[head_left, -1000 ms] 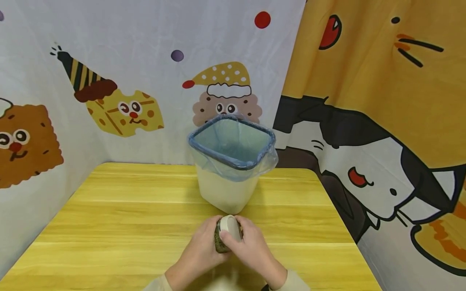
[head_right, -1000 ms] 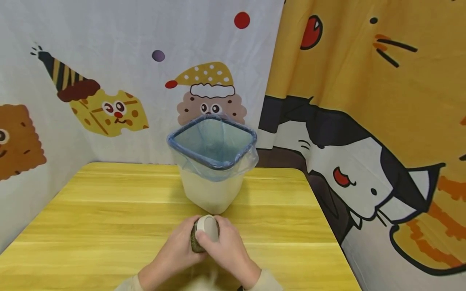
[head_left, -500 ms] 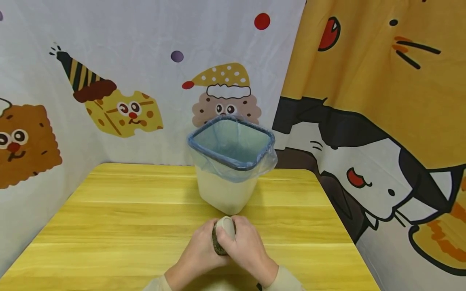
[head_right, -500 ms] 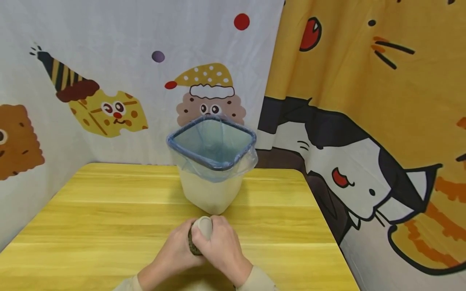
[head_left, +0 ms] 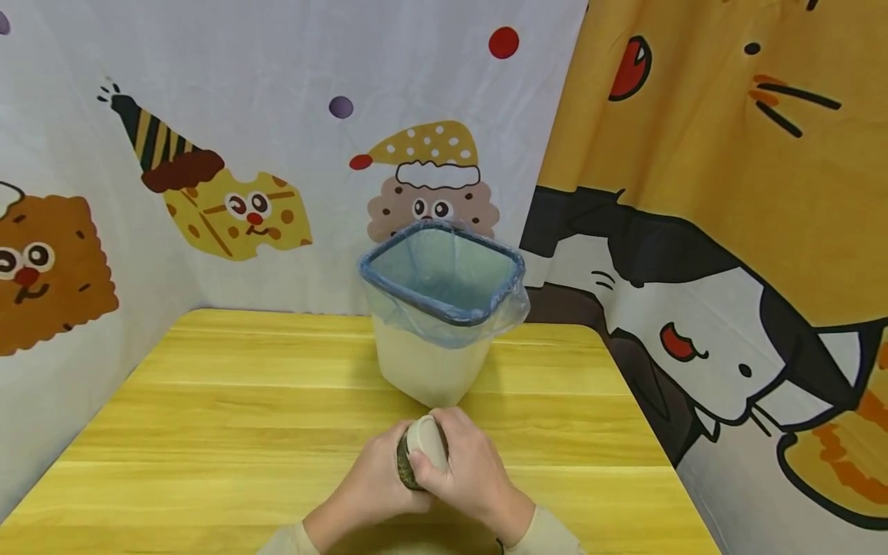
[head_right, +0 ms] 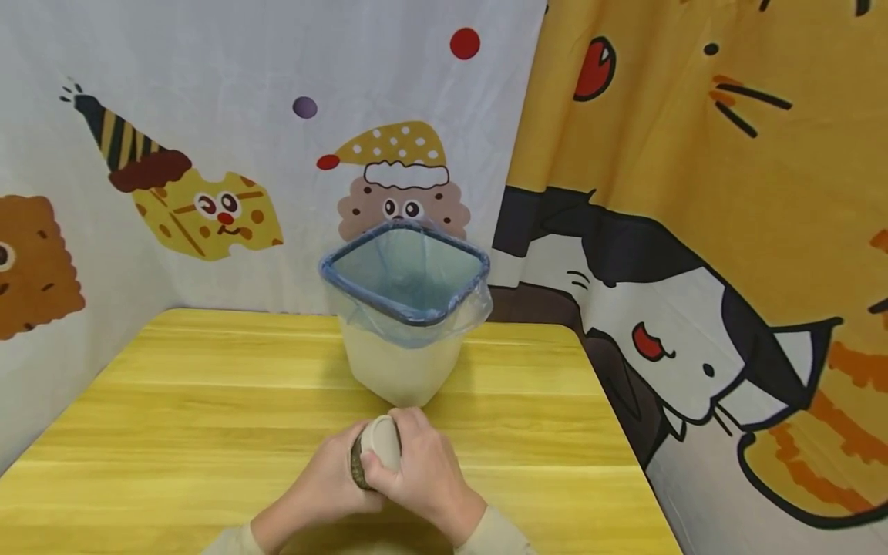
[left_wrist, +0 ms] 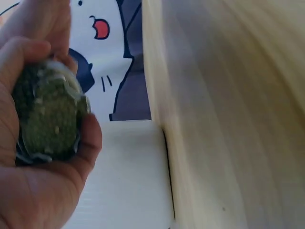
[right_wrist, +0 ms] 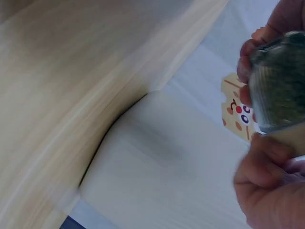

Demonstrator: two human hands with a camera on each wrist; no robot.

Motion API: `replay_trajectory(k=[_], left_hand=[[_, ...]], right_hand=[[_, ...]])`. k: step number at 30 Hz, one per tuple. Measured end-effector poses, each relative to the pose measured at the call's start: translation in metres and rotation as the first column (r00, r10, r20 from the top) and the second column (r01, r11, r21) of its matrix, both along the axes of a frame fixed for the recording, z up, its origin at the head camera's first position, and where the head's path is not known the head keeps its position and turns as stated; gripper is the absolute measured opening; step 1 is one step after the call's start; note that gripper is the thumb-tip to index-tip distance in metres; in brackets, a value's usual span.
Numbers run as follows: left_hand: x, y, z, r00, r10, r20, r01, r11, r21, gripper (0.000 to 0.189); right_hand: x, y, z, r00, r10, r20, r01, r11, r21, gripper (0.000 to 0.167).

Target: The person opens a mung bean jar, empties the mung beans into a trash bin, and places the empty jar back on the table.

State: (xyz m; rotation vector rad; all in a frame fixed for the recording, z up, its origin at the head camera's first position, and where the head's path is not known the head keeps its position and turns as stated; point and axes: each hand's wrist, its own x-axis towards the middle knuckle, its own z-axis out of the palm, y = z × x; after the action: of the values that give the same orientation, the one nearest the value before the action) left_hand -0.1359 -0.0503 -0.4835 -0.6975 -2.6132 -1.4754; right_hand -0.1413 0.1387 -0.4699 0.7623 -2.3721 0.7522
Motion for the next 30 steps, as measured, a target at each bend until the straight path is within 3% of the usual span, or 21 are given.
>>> replay_trajectory(k=[4, 7, 11, 17, 24, 30], left_hand=[[0.000, -0.002, -0.001, 0.999, 0.031, -0.011, -0.031, 0.999, -0.027, 0.085], [-0.001, -0.003, -0.002, 0.999, 0.050, -0.020, -0.050, 0.998, -0.025, 0.086], [-0.001, -0.002, -0.002, 0.995, 0.073, -0.064, -0.075, 0.997, -0.031, 0.083], [0.000, -0.002, -0.002, 0.982, 0.104, -0.156, -0.117, 0.990, -0.073, 0.079], [0.002, -0.002, -0.002, 0.970, 0.139, -0.200, -0.161, 0.982, -0.099, 0.082], [0.001, -0.003, -0.001, 0.969, 0.145, -0.199, -0.167, 0.981, -0.099, 0.083]], right_hand=[[0.005, 0.001, 0.005, 0.983, -0.003, 0.184, -0.003, 0.999, 0.033, 0.061], [0.009, 0.002, 0.012, 0.937, -0.019, 0.350, 0.013, 1.000, 0.020, 0.070], [0.010, 0.002, 0.021, 0.882, -0.025, 0.470, 0.044, 0.999, -0.029, 0.072], [0.008, 0.001, 0.027, 0.846, -0.024, 0.533, 0.071, 0.995, -0.068, 0.071], [0.007, 0.002, 0.026, 0.841, -0.018, 0.540, 0.070, 0.995, -0.076, 0.072], [0.007, 0.004, 0.028, 0.848, -0.004, 0.531, 0.036, 0.998, -0.049, 0.075]])
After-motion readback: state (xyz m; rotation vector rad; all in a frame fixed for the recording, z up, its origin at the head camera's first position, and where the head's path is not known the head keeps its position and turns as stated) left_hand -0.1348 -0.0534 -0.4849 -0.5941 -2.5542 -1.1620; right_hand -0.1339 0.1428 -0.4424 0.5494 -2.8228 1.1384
